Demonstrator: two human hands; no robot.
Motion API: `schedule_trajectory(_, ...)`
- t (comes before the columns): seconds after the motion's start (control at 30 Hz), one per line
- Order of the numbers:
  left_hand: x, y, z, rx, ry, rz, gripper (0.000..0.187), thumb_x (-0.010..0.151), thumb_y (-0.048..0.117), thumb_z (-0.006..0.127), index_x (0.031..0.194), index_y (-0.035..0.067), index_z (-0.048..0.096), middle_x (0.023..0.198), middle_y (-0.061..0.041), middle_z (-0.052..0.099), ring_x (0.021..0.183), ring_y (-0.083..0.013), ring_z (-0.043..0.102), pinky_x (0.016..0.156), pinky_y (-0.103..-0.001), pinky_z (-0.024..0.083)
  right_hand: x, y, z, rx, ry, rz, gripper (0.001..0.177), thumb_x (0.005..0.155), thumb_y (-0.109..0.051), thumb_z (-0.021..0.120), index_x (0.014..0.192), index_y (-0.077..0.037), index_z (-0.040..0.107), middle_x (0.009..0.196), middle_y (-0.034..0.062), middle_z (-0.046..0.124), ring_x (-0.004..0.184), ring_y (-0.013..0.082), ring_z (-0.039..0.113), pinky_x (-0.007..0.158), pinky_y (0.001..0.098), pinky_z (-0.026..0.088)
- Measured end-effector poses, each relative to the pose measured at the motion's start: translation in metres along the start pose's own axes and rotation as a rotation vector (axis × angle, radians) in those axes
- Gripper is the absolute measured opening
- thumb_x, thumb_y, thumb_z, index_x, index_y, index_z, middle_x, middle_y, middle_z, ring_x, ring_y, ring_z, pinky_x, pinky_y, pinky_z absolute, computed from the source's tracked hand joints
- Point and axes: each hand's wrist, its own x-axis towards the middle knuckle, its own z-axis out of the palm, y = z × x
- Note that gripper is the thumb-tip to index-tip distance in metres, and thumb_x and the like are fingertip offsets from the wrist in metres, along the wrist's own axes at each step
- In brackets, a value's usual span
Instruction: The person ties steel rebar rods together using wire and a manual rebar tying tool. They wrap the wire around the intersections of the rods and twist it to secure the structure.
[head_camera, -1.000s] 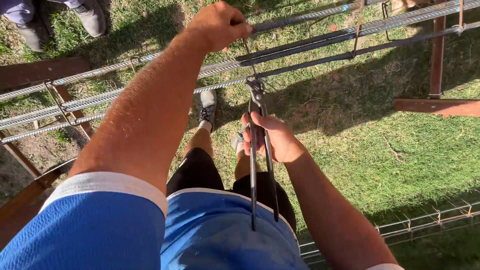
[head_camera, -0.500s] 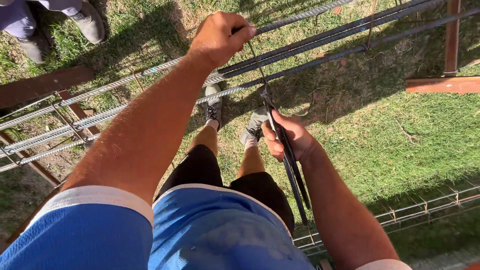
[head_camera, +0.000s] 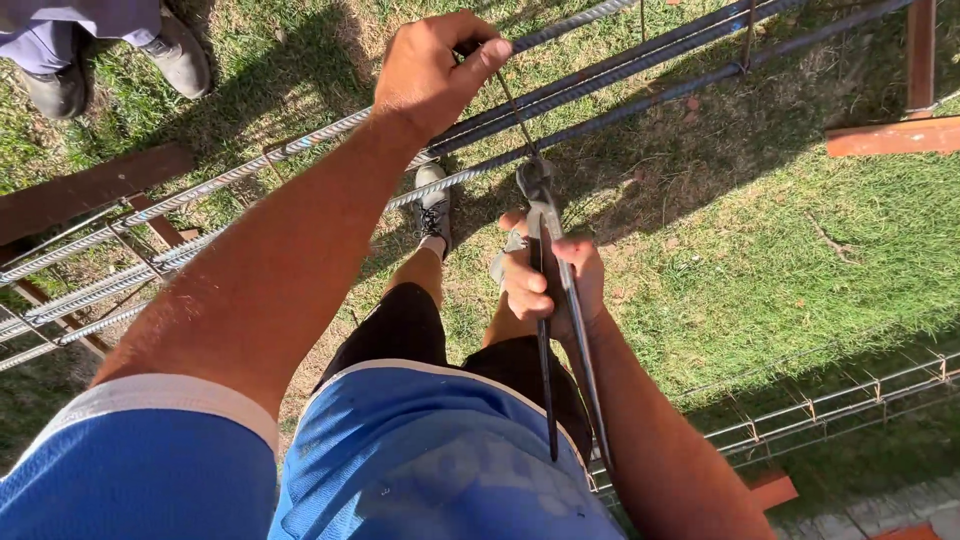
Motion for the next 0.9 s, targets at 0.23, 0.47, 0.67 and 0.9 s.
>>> schedule_trajectory(0.23,-0.024,0.035,-0.020,0.013,0.185,0.031,0.041,0.114,0.047,0.067,0.132,0.010,0.071,0.097,-0.002,0.072,0.084,-0.0163,0.067,0.073,-0.037,0.058,-0.013,-0.008,-0.002,-0.184,0.433,0.145,0.060,0.090,-0.030,0.056,0.141,-0.002,0.064,0.082,0.0089,0.054,0.068,0.0252,0.055,0.057,0.0338,0.049)
schedule_trajectory(0.47,-0.120,0.057,0.008,0.196,0.247,0.167,0.019,0.096,0.016,0.086,0.115,0.015,0.083,0.102,-0.008,0.076,0.100,-0.0322,0.074,0.087,-0.044,0.062,-0.048,-0.022,-0.030,-0.566,0.646,0.085,0.019,0.092,-0.029,0.057,0.104,-0.016,0.054,0.075,0.0018,0.046,0.066,0.0268,0.057,0.058,0.0448,0.055)
schedule_trajectory(0.67,-0.081,0.067,0.032,0.621,-0.185,0.087,0.045,0.106,0.034,0.067,0.150,0.023,0.072,0.140,-0.018,0.072,0.118,-0.0386,0.063,0.086,-0.057,0.053,-0.078,-0.042,0.004,-0.677,0.759,-0.012,0.024,0.083,-0.005,0.054,0.105,-0.007,0.062,0.069,0.0035,0.044,0.057,0.0237,0.054,0.052,0.0383,0.043)
schedule_trajectory(0.9,-0.074,0.049,0.050,0.578,0.025,0.282,0.018,0.097,0.028,0.084,0.111,0.018,0.078,0.117,-0.008,0.063,0.102,-0.0346,0.053,0.078,-0.052,0.044,-0.117,-0.043,0.006,-0.836,0.796,-0.014,0.022,0.085,-0.004,0.052,0.101,-0.006,0.066,0.074,0.0035,0.054,0.060,0.0232,0.057,0.056,0.0388,0.045)
